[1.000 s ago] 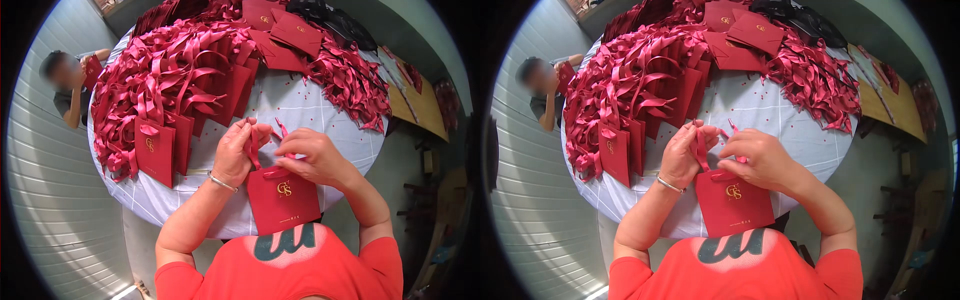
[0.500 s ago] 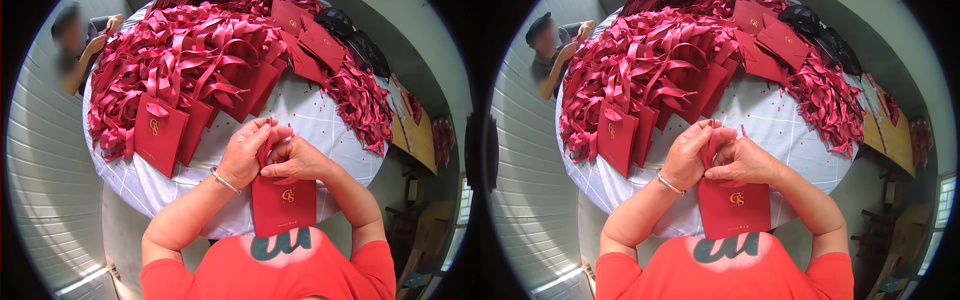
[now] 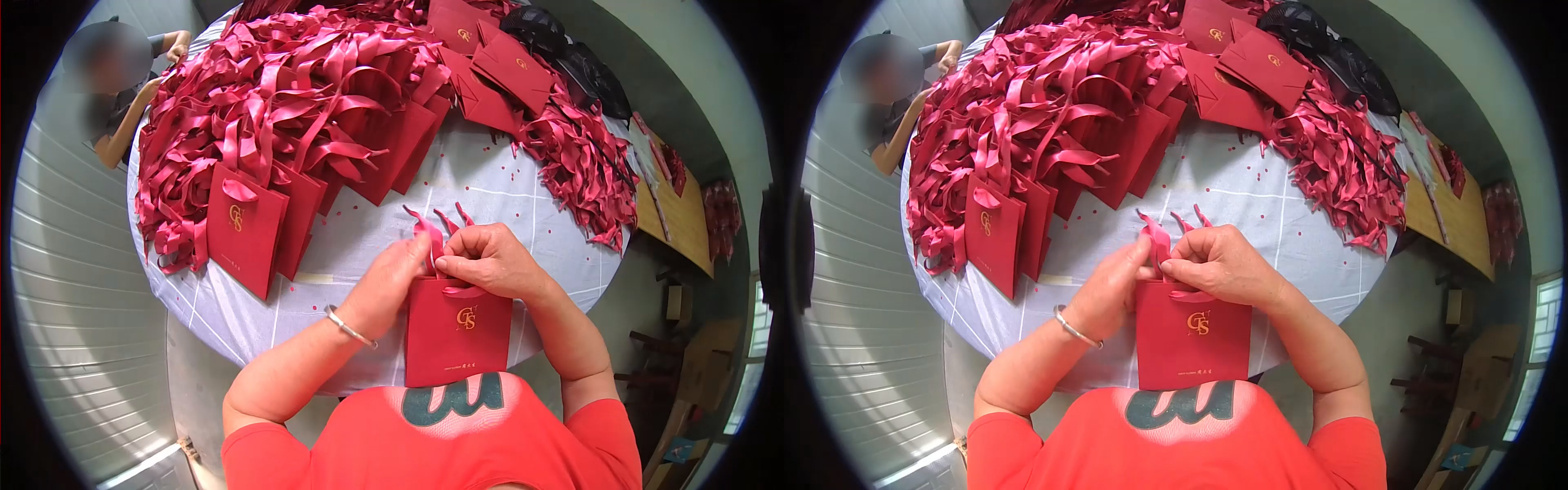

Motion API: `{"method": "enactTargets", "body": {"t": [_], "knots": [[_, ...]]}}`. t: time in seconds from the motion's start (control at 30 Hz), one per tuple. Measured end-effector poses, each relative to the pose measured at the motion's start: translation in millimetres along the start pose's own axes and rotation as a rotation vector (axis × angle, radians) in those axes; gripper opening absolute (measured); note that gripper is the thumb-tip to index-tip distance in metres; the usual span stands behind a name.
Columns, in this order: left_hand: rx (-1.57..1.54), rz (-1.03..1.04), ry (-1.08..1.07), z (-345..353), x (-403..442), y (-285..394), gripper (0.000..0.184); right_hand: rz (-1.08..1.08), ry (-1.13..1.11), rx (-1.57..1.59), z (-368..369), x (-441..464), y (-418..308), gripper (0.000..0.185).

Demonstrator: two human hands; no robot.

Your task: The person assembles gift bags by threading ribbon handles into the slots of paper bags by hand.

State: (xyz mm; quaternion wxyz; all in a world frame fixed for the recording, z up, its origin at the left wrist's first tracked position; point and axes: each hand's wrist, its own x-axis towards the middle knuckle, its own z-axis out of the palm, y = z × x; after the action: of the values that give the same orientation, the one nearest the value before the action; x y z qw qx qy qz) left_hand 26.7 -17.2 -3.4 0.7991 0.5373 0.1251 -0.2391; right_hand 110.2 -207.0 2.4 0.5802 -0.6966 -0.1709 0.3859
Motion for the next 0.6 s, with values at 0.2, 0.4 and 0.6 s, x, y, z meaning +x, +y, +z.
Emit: {"method": "enactTargets", "body": {"t": [0.2, 0.4, 0.6], "knots": [[-0.092, 0.055, -0.158, 1.3, 1.7, -6.5, 0.041, -0.051, -0.019, -0.049, -4.2, 2.7, 1.5, 0.012], [0.001, 0.012, -0.127, 1.8, 2.2, -8.0, 0.057, -0.1, 0.059, -0.183, -0.2, 3.4, 4.0, 0.012], [0.045, 0.028, -0.138, 1.2, 2.7, -9.3, 0.057, -0.136, 0.146, -0.386, 2.5, 1.7, 4.9, 0.012]]}}
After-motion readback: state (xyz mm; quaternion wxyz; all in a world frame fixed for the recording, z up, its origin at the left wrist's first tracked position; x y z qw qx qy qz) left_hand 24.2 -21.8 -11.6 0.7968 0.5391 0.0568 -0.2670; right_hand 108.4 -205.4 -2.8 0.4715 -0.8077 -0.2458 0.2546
